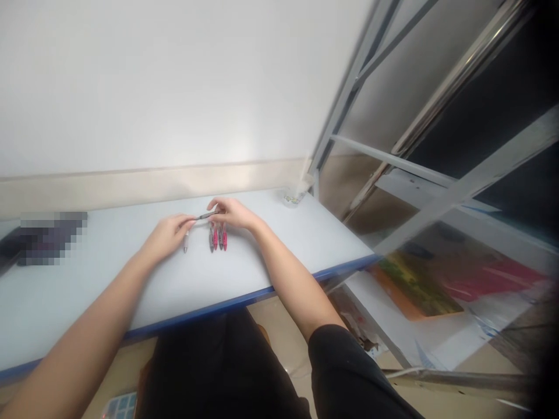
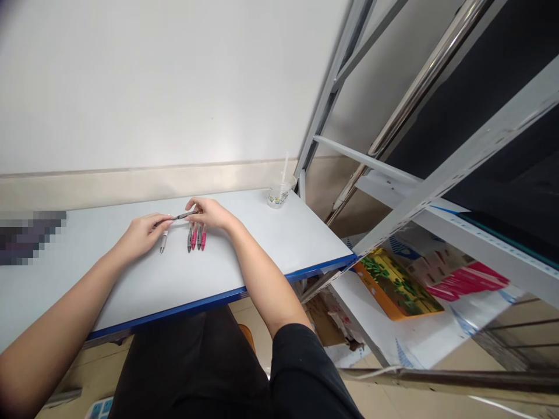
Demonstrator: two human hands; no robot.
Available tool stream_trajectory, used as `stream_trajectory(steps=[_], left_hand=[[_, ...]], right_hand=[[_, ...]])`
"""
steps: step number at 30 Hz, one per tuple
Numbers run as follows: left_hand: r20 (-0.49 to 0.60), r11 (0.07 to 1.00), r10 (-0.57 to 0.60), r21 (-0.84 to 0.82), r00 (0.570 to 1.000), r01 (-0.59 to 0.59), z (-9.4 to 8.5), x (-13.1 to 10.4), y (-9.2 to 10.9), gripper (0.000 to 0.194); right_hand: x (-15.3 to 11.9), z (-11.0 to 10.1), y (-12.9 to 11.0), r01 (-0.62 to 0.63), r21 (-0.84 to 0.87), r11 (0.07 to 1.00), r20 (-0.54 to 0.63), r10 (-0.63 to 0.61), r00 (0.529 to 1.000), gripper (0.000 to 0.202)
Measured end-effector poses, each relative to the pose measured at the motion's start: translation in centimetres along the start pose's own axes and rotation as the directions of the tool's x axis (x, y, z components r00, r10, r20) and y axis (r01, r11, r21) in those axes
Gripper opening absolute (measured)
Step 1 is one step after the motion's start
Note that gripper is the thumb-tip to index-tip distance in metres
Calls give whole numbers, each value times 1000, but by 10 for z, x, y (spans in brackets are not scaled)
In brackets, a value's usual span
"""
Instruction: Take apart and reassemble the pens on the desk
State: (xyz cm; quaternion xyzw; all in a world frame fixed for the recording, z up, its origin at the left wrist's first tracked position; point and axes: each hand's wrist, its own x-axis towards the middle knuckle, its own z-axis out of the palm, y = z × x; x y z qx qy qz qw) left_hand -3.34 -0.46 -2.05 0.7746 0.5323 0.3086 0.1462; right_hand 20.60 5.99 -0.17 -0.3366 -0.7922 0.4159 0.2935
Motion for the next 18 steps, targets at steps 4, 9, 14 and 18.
stream_trajectory(steps=[4,9,14,18], left_hand=[[21,1000,30,4,999,-31,0,-1,0,47],[46,999,38,20,998,-39,2,1,-2,49],[58,999,44,17,997,-45,3,2,-6,49],[57,998,63,22,996,-64,3,2,-7,48]], right_hand=[[2,0,1,-25,-125,992,50,31,998,36],[0,1,-1,-60,-141,988,67,70,995,33],[2,4,-2,2,-191,981,74,12,997,33],[4,7,-2,-17,-221,975,64,32,997,54]])
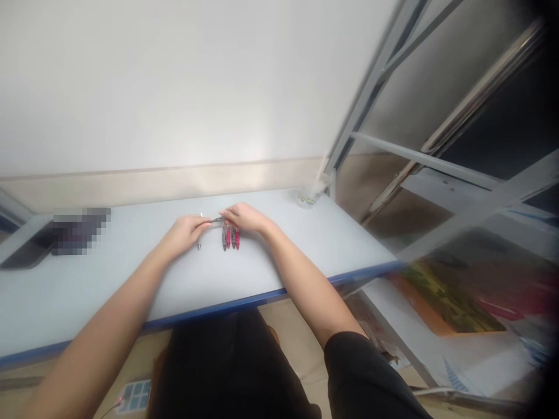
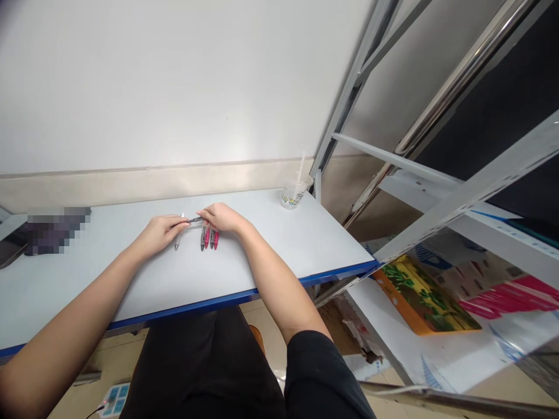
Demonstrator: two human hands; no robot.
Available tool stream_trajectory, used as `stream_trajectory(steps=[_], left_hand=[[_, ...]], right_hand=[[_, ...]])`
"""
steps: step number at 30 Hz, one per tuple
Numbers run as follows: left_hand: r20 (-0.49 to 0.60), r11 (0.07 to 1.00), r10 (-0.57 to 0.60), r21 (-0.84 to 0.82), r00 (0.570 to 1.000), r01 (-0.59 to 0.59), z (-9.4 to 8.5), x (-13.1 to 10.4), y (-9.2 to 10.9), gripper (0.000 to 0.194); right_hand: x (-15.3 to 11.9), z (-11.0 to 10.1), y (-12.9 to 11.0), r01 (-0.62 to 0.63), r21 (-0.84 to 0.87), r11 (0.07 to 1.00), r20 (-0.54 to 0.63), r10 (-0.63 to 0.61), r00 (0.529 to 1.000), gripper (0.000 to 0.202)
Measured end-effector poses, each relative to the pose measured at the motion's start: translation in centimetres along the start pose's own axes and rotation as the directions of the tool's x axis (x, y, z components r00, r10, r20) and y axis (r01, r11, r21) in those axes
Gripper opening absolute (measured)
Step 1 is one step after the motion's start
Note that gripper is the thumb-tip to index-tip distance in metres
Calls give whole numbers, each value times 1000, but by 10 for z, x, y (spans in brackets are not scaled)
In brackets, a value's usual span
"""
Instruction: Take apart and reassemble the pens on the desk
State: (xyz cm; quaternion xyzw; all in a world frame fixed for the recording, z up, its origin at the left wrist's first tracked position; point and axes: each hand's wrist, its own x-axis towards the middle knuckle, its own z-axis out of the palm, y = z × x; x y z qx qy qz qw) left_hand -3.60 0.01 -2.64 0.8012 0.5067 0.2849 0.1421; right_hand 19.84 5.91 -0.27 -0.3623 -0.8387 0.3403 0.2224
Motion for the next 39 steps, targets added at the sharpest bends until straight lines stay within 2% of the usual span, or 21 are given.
stream_trajectory(steps=[7,15,19,22,26,29,32,36,39], left_hand=[[4,999,-17,34,1000,16,-2,0,4,49],[4,998,23,51,1000,-23,-3,-1,-3,46],[-90,994,61,99,994,-52,-2,0,-3,35],[-192,985,120,148,974,-92,-3,2,-4,25],[-341,983,140,162,929,-88,-1,3,-8,17],[-394,980,180,154,901,-128,3,4,-11,13],[-401,974,218,142,890,-175,7,4,-12,13],[-366,968,252,107,896,-229,10,2,-9,18],[-336,965,261,69,905,-253,13,0,-4,19]], right_hand=[[-4,-3,3,101,65,993,1,-101,995,28],[-4,-4,1,54,55,997,73,-58,996,48],[-6,-5,-1,-17,184,983,66,5,998,47],[-5,-5,-3,-48,299,953,70,28,997,53],[-2,-2,-1,-44,407,912,-6,51,999,53],[2,4,5,-38,427,904,-44,62,997,46],[8,11,11,-24,404,914,-86,64,994,36],[12,22,10,13,406,914,-168,61,984,20],[12,28,6,35,446,895,-209,66,976,25]])
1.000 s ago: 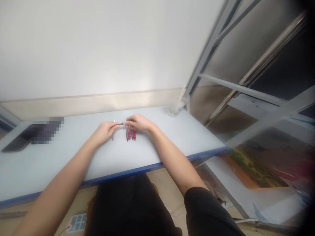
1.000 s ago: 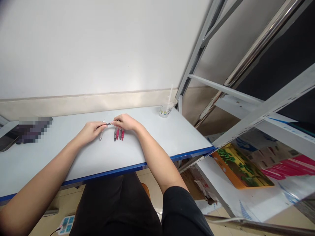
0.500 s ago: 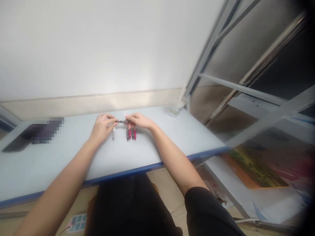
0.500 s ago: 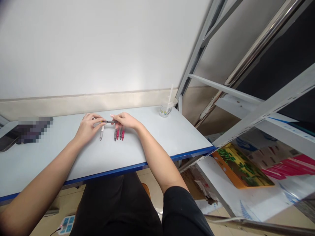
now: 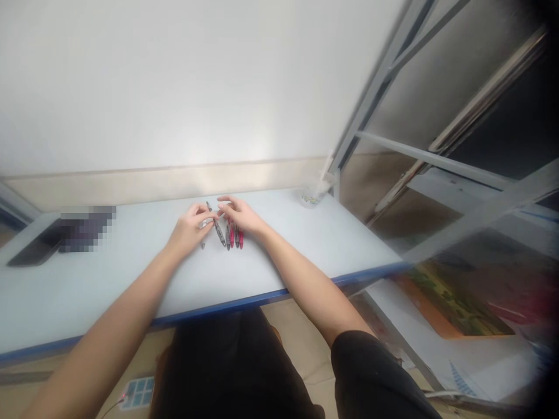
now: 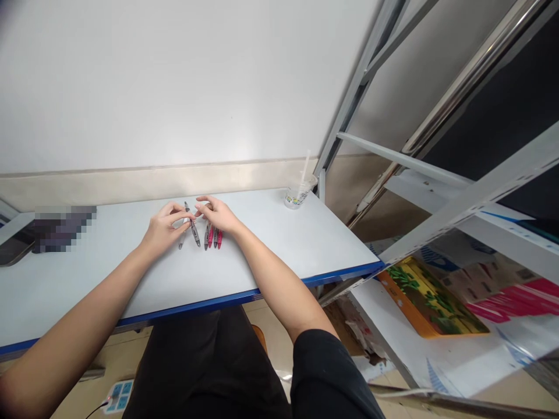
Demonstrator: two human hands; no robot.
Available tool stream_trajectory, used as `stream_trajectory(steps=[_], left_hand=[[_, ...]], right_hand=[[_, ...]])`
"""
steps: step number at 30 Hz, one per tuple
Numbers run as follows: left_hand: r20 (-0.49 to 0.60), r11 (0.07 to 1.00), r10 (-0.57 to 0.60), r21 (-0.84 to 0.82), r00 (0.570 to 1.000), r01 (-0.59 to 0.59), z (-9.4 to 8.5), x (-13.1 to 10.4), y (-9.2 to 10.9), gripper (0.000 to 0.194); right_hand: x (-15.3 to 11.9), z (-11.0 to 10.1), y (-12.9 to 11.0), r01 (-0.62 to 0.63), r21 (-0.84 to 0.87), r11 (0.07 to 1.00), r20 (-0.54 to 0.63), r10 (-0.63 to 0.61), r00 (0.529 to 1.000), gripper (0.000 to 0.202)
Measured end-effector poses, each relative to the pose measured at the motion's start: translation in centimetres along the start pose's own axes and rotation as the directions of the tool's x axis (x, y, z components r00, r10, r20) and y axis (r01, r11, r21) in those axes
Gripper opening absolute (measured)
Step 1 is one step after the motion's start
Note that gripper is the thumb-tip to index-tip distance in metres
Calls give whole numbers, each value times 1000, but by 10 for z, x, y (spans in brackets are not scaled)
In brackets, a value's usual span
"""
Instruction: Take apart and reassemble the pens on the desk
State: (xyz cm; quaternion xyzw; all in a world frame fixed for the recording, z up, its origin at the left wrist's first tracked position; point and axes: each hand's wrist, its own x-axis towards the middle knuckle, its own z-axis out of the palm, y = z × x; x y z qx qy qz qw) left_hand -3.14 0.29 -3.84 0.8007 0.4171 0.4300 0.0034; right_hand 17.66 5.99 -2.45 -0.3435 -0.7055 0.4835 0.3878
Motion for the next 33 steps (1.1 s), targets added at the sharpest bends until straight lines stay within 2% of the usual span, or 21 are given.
stream_trajectory(steps=[9,14,17,19,21,22,23,25,27,29,33], left_hand=[[46,999,20,-38,999,-18,4,1,7,20],[72,999,8,-45,997,-5,2,0,10,24],[65,998,-46,-29,997,48,0,1,11,27],[42,992,-122,0,992,122,-2,3,11,28],[38,968,-245,54,969,243,-3,4,11,27],[55,943,-327,92,944,321,-3,5,11,27],[84,905,-415,136,906,402,-3,6,11,29],[173,816,-569,238,804,526,-4,7,12,40],[257,757,-646,329,718,564,-3,7,14,53],[310,759,-646,356,697,545,-3,7,14,57],[314,802,-598,251,738,543,0,4,8,54]], right_hand=[[-2,6,-2,-52,163,985,11,51,999,22],[1,8,0,-73,221,973,-5,76,997,28],[4,8,3,-62,265,962,-29,73,997,26],[6,6,5,-35,282,959,-35,47,998,24],[7,5,6,-5,291,957,-49,21,999,25],[7,4,6,6,295,955,-65,14,998,27],[8,3,7,14,297,955,-80,11,997,29],[8,3,8,16,291,957,-94,12,995,29],[8,3,9,14,278,961,-92,12,996,28],[7,3,10,15,277,961,-95,12,995,30],[7,3,11,13,276,961,-98,14,995,34]])
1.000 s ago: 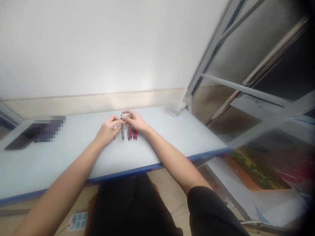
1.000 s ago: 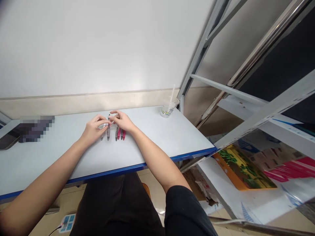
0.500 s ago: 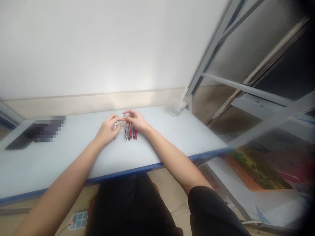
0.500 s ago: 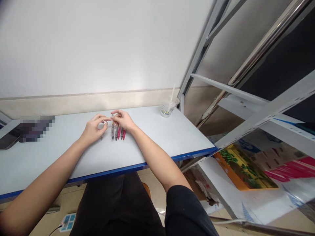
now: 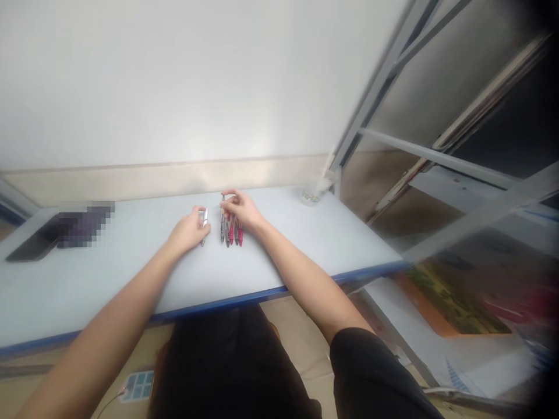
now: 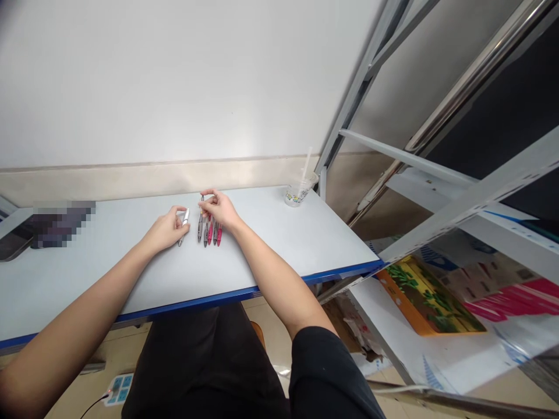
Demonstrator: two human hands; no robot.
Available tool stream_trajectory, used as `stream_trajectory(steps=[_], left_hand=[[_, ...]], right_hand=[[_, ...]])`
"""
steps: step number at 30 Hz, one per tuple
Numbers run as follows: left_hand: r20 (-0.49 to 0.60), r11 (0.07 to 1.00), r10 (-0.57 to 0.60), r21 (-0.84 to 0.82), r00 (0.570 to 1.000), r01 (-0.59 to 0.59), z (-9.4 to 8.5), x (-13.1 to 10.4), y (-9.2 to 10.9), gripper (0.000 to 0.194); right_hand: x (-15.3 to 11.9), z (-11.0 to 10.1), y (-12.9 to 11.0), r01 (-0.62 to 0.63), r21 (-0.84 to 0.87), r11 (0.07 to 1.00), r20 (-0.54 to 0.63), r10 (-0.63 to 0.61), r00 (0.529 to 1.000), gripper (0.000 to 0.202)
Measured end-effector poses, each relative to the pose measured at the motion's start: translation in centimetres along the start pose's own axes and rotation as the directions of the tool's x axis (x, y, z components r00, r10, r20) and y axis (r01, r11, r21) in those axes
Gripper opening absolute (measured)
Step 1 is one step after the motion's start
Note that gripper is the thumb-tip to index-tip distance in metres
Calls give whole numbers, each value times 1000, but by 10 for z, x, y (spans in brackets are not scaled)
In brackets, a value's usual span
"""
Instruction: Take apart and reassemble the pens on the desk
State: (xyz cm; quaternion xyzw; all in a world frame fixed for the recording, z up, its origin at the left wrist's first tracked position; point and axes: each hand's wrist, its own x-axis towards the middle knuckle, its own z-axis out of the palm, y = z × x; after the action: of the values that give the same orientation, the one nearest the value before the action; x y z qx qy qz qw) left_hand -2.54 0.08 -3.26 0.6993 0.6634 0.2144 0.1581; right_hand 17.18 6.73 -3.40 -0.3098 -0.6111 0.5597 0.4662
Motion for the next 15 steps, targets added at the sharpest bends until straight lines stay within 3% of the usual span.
stream_trajectory(steps=[8,15], left_hand=[[-102,928,24,-367,995,-60,3,1,-4,70],[1,731,-157,-673,988,117,-8,-1,12,75]], right_hand=[[-2,4,-4,-48,-29,998,-15,48,999,21],[-2,7,-5,-102,-16,995,-5,102,995,21]])
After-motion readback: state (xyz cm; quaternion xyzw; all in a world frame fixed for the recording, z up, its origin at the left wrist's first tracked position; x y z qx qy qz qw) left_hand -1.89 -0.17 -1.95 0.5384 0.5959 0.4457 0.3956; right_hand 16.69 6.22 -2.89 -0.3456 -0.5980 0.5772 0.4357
